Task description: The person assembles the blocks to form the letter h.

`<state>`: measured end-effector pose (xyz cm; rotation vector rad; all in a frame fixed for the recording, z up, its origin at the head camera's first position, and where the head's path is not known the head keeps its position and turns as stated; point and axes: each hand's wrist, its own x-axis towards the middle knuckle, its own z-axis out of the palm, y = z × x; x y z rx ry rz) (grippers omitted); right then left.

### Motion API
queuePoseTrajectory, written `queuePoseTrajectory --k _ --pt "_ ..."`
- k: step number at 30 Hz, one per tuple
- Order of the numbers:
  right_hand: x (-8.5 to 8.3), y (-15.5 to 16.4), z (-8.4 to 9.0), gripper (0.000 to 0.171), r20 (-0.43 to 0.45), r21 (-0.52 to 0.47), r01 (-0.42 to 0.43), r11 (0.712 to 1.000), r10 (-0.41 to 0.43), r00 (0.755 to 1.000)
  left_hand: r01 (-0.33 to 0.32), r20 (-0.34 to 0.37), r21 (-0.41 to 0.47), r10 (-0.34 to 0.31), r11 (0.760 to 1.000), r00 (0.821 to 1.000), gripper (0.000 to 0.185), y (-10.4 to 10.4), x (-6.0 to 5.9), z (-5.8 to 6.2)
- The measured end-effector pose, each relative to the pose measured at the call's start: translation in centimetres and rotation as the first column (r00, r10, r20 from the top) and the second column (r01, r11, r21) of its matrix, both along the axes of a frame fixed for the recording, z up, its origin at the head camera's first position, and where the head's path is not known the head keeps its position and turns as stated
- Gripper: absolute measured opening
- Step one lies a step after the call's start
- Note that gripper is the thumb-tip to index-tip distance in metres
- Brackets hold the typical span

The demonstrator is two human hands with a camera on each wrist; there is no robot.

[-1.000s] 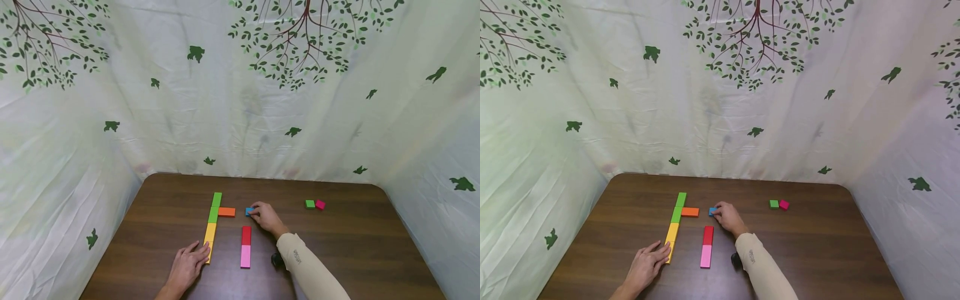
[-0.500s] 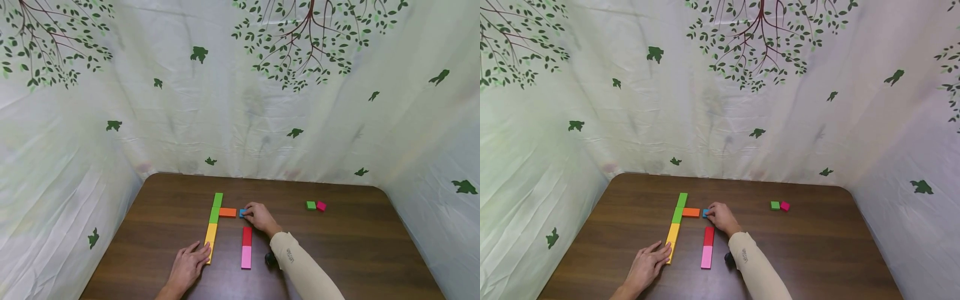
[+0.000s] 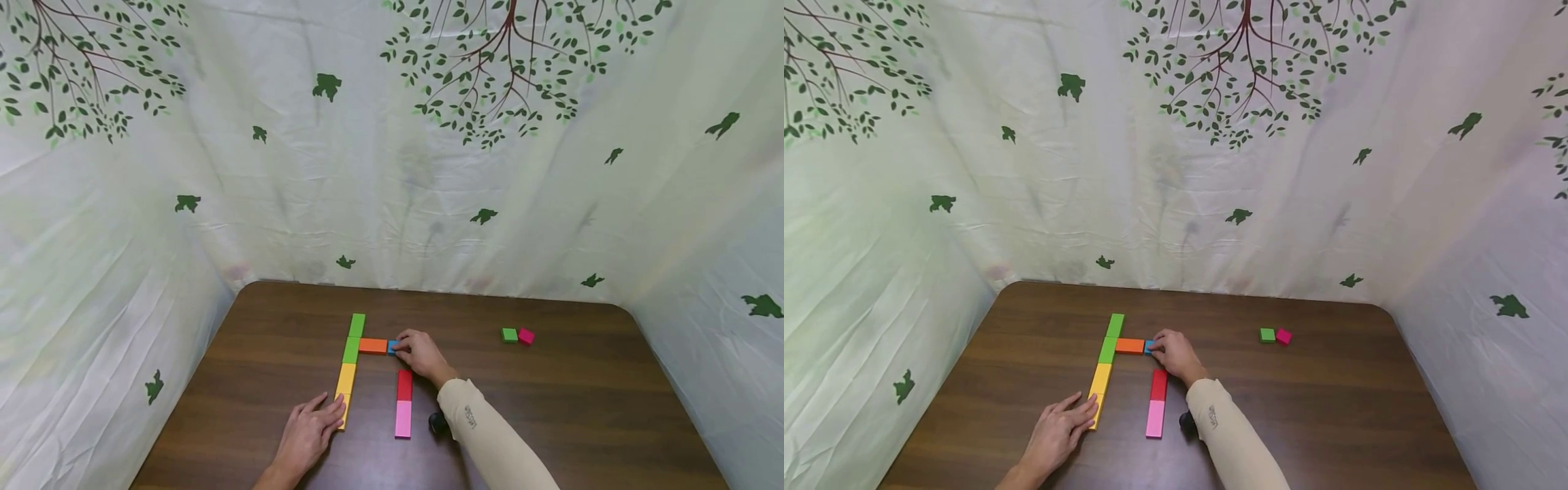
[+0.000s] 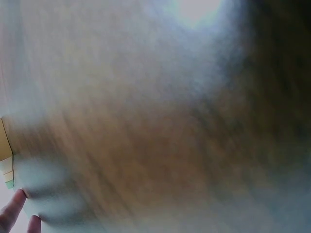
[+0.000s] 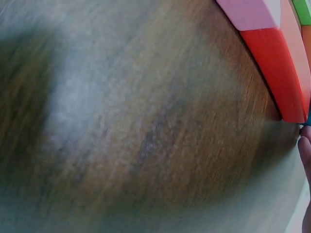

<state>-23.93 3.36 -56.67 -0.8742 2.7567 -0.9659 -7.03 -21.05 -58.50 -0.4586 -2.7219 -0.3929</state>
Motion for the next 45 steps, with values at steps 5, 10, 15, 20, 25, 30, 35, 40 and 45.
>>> queuePoseTrajectory --k 5,10,15,20,25,30,35,40,45 --pt "-0.1 -0.1 -0.1 0.015 -0.005 -0.014 0.000 1.000 0.000 1.000 -0.003 0.006 0.006 0.003 1.000 1.000 0.031 0.1 0.0 0.0" --pt "-0.1 -0.1 -0.2 0.015 -0.020 -0.022 0.003 1.000 -0.004 1.000 -0.007 0.015 0.018 0.006 1.000 1.000 0.031 0.3 0.0 0.1" --pt "-0.1 -0.1 -0.3 0.015 -0.016 -0.031 0.007 1.000 -0.008 1.000 -0.005 0.010 0.018 0.005 1.000 1.000 0.031 0.3 -0.1 0.1" --pt "-0.1 0.0 -0.3 0.015 -0.027 -0.027 0.007 1.000 -0.008 1.000 0.002 0.004 0.020 -0.002 1.000 1.000 0.031 0.3 -0.2 0.1" --pt "0.0 0.0 -0.3 0.015 -0.024 -0.019 0.010 1.000 -0.011 1.000 0.009 -0.020 0.013 -0.008 1.000 1.000 0.031 0.3 -0.2 0.0" --pt "0.0 0.0 -0.3 0.015 -0.010 -0.021 0.017 1.000 -0.017 1.000 0.011 -0.043 0.000 -0.011 1.000 0.999 0.031 0.3 -0.2 0.0" --pt "-0.1 0.0 -0.4 0.015 -0.026 -0.044 0.001 0.999 -0.003 1.000 0.003 -0.002 0.018 -0.003 1.000 1.000 0.031 0.2 -0.1 0.0" --pt "-0.2 0.6 -0.3 0.020 -0.023 -0.069 0.022 0.997 -0.024 0.999 -0.011 0.024 0.021 0.011 1.000 1.000 0.030 0.1 -0.1 -0.1" --pt "-0.5 2.6 -0.2 0.022 -0.055 -0.064 0.088 0.994 -0.091 0.994 -0.007 0.022 0.024 0.007 1.000 1.000 0.030 0.0 0.0 -0.1"
